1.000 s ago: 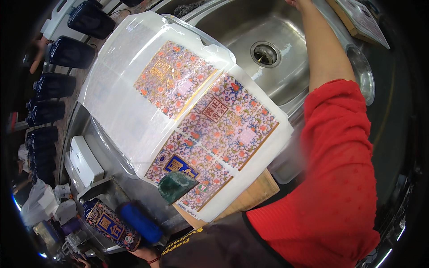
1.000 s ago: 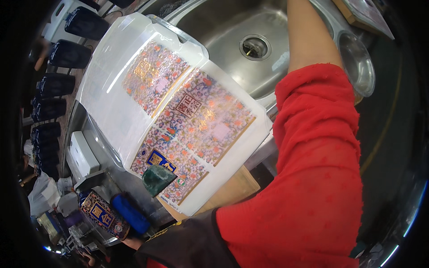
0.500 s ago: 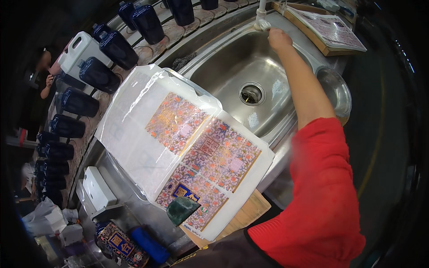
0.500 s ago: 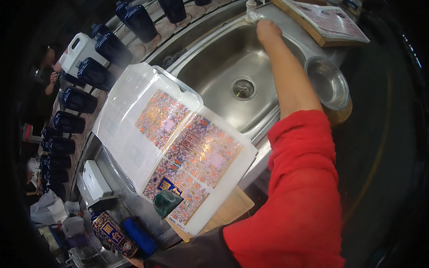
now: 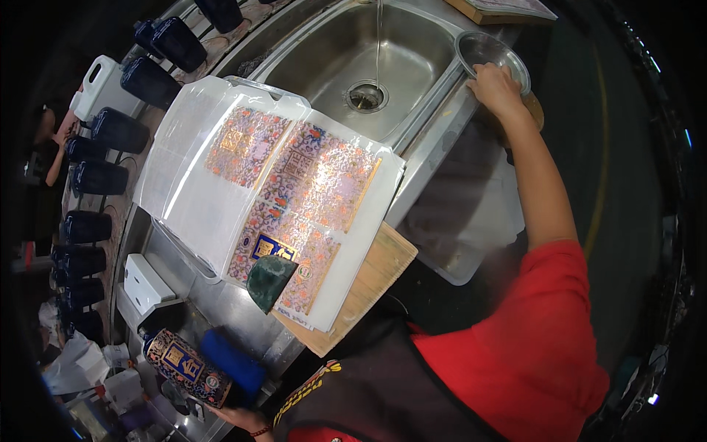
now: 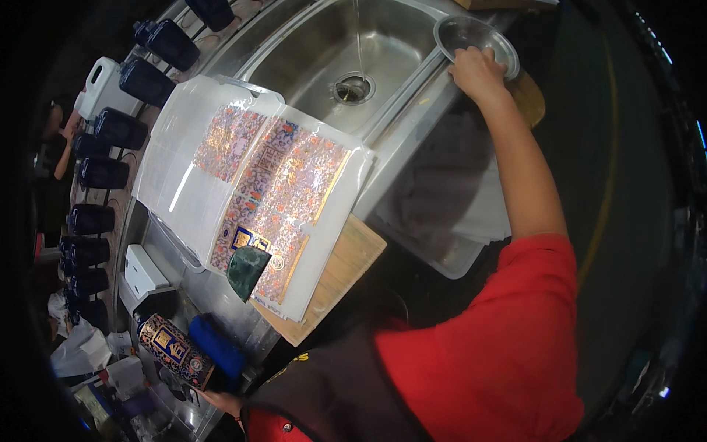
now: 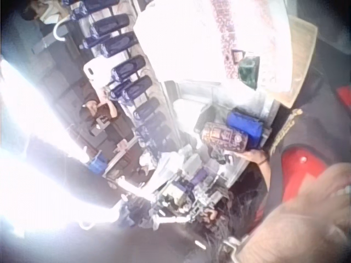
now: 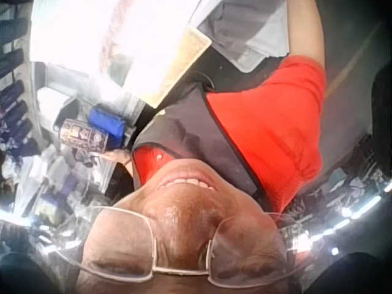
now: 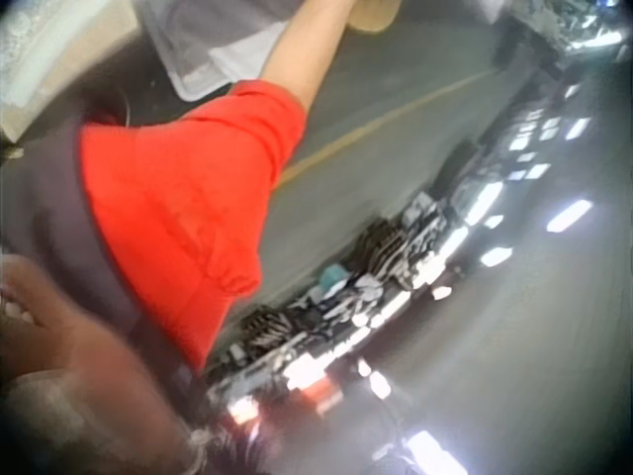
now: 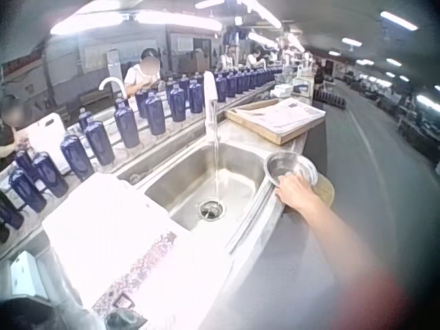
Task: The person applies a decorative sticker to a blue ceramic bottle, smooths it with fingers, and uses a green plastic scraper to press the sticker firmly onto the curved surface. The person rotates the bottle to align and smooth the sticker, then continues scraping to remove air bubbles.
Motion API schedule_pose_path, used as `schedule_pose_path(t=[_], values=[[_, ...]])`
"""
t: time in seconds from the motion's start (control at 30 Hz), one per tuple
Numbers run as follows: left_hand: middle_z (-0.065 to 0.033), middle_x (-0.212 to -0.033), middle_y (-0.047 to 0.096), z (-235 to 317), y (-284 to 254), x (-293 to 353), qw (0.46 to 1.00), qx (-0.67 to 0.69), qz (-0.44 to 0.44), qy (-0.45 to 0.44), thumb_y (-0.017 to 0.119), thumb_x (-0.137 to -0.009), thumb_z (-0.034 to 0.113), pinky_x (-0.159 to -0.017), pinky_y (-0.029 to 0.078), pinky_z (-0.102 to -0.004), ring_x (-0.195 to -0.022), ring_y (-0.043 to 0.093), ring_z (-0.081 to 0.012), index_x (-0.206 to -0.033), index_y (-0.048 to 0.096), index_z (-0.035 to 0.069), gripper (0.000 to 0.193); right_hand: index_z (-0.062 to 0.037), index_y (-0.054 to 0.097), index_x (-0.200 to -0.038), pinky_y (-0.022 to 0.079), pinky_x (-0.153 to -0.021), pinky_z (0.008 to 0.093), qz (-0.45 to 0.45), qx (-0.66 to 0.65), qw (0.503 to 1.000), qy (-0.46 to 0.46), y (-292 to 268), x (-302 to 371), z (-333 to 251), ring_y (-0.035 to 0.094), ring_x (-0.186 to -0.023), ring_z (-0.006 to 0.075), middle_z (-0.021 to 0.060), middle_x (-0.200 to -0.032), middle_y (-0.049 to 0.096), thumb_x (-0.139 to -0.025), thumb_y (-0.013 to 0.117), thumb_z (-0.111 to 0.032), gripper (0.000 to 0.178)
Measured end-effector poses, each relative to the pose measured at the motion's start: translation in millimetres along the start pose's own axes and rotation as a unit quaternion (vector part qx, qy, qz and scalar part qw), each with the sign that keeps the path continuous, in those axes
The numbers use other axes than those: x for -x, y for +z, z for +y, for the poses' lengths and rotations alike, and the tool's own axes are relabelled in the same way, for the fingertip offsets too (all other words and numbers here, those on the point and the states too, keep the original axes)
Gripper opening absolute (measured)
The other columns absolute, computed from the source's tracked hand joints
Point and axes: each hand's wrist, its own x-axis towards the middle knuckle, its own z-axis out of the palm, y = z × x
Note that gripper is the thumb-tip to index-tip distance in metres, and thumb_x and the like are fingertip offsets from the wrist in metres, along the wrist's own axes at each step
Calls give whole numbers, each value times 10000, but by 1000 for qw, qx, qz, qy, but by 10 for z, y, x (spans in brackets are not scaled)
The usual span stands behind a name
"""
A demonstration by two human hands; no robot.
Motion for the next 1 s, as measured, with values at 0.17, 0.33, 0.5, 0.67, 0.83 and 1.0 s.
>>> schedule_pose_path(t=[0.17, 0.33, 0.5, 0.67, 0.83, 1.0], values=[[-227, -1554, 367, 169, 76, 20, 995, 62, 15, -83, 349, -1114, 425, -1180, 351, -435, -1416, 396, -332, -1534, 309, -95, 669, -118, 718, -1080, 449, -856, 569, 23, 48, 991, -121, -268, -68, -269, 700, -1032, 290, 99, -1001, 745, -911, 699, -226, 201], [-194, -1519, 383, 462, 134, 42, 969, 212, -12, -130, 364, -1117, 405, -1128, 428, -424, -1368, 450, -292, -1541, 304, -56, 629, -180, 726, -1136, 419, -893, 559, 125, 21, 956, -264, -580, -558, -897, 711, -987, 273, 77, -974, 749, -914, 709, -221, 226], [-206, -1495, 384, 554, 116, 53, 975, 193, -18, -109, 356, -1113, 436, -1098, 448, -405, -1343, 464, -295, -1526, 320, -79, 660, -98, 688, -1104, 484, -856, 486, 216, 13, 938, -271, -591, -1090, -1009, 696, -979, 288, 111, -1011, 739, -902, 728, -274, 271], [-220, -1498, 453, 485, 106, 51, 969, 230, -17, -89, 378, -1114, 383, -1131, 410, -418, -1336, 495, -311, -1528, 344, -83, 624, -26, 677, -937, 560, -735, 460, 244, 16, 913, -327, -792, -930, -909, 696, -786, 353, 169, -872, 718, -870, 711, -282, 267], [-219, -1496, 460, 508, 91, 29, 976, 201, -19, -86, 384, -1111, 397, -1132, 400, -405, -1329, 502, -298, -1539, 327, -82, 645, -15, 703, -997, 563, -753, 428, -5, -170, 903, -396, -817, -585, -1168, 698, -821, 296, 162, -869, 720, -836, 756, -205, 254], [-224, -1500, 458, 562, 93, 18, 977, 194, -19, -85, 390, -1112, 407, -1135, 393, -407, -1336, 494, -306, -1530, 344, -86, 647, -31, 656, -1176, 548, -790, 325, -140, -591, 740, -289, -516, -778, -1461, 647, -861, 135, 17, -957, 686, -866, 786, -169, 364]])
